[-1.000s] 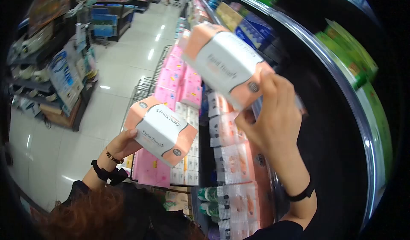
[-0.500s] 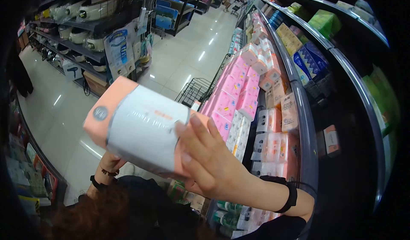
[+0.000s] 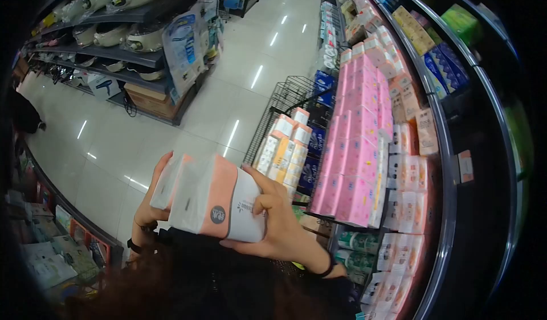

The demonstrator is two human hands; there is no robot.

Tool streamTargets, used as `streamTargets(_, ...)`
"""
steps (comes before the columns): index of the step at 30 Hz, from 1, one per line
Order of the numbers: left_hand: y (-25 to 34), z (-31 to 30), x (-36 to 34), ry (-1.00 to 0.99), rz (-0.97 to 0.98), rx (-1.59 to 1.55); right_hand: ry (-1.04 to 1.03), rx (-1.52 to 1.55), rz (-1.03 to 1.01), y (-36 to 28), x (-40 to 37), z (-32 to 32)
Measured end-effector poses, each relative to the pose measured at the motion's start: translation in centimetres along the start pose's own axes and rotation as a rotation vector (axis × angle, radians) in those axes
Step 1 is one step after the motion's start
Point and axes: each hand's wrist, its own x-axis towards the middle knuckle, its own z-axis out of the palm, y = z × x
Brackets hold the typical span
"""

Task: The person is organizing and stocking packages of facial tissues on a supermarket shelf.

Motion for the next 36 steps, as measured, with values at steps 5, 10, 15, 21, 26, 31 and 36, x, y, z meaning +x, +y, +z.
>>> streamTargets(5, -0.6, -4.2, -1.2, 0.192, -0.018, 0.074, 0.058, 0.115, 0.065, 1.7, 3.3, 4.8)
streamTargets(10, -1.0, -6.2, -0.8, 0.233, -0.057, -0.072, -0.027, 0.149, 0.176, 3.3, 6.6, 5.9)
streamTargets(15, -1.4, -8.3, 3.3, 0.262, -0.189, 0.046, 0.065, 0.175, 0.254, 7.2, 9.7, 6.6)
streamTargets(21, -3.1, -10.6, 12.2, 0.214, -0.248, 0.117, 0.132, 0.014, 0.267, 13.7, 14.3, 5.0)
streamTargets(26, -1.8, -10.4, 24.8, 0.054, -0.388, 0.156, 0.248, 0.000, 0.479, 18.5, 19.1, -0.4)
streamTargets(31, -3.0, -9.7, 33.3, -0.045, -0.231, 0.236, 0.296, 0.051, 0.617, 21.5, 22.5, -4.9)
streamTargets(36, -4.5, -8.8, 41.3, -0.108, -0.347, 0.108, 0.383, -0.103, 0.629, 25.4, 25.4, -9.0)
